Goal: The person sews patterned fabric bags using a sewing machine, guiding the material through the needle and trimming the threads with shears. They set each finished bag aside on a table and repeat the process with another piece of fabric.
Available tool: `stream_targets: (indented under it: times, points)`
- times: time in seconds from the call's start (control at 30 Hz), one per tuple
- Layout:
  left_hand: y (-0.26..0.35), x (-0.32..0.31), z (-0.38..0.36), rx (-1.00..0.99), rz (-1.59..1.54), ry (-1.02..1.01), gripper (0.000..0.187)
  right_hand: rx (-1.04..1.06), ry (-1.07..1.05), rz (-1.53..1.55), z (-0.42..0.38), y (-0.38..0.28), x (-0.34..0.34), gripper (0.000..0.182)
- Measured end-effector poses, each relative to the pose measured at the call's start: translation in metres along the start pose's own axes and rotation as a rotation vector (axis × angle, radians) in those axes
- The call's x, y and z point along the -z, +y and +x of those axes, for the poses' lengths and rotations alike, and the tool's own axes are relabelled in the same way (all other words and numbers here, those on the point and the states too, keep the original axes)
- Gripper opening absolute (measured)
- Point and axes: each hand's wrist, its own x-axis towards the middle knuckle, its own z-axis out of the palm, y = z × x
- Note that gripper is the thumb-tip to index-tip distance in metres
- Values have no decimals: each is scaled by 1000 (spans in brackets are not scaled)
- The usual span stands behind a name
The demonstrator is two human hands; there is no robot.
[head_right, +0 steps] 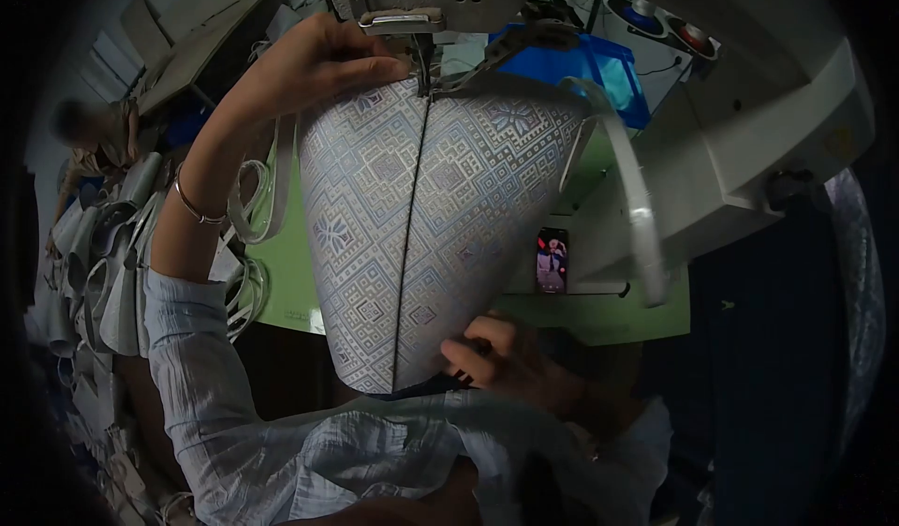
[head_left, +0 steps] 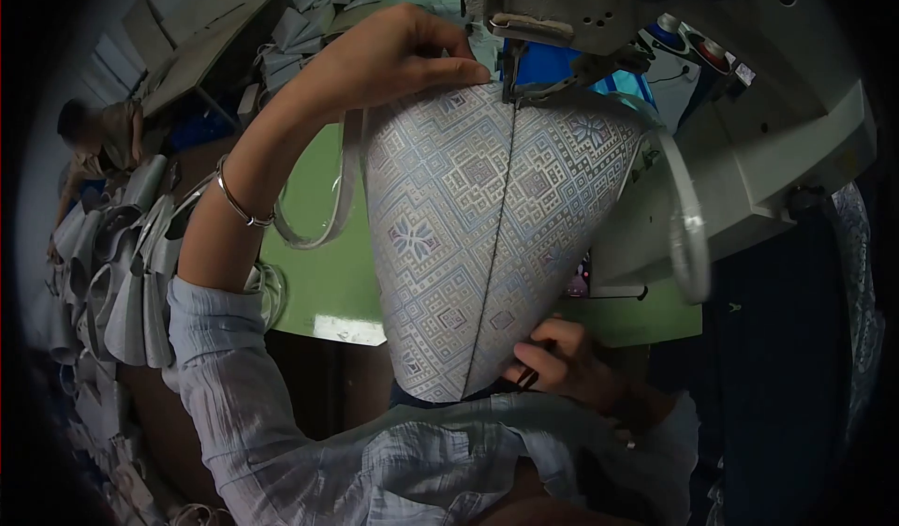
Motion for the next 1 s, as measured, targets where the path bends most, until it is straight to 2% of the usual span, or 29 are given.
stream_targets:
  times: [0.03,0.07,0.13,0.23,0.3,0.43,0.5,0.53,0.6,0.67,0.73,0.87,0.93,0.97,1.0]
  points:
    - [3,2,0,-3,6,-6,22,-64,103,28,-10,4,-11,40]
    - [6,4,-1,21,19,-8,23,-64,110,26,-11,6,-14,40]
    - [11,6,-2,38,33,-5,23,87,68,24,-8,11,-16,36]
    - [15,5,-3,92,64,17,24,128,59,71,-2,7,-6,34]
    - [18,5,-6,178,146,79,25,120,46,90,0,6,-1,33]
    - [23,8,-16,216,302,80,26,79,33,49,9,-1,10,32]
    - [9,-3,-29,18,295,364,35,75,22,40,8,1,11,34]
    - [10,-6,-40,13,297,368,35,70,11,32,9,1,11,37]
    - [25,-22,-70,-166,140,503,46,68,18,30,11,1,11,39]
    - [42,-44,-101,-297,-19,436,54,65,24,36,16,2,16,41]
    - [57,-67,-141,-320,-11,241,61,81,14,46,24,3,18,44]
    - [61,-87,-174,-387,220,102,53,83,36,48,28,2,15,44]
    - [53,-89,-179,-610,221,277,35,133,19,29,30,6,17,43]
    - [55,-86,-179,-610,223,280,35,136,18,28,33,6,17,43]
    - [58,-81,-179,-622,216,300,27,129,18,10,36,3,16,41]
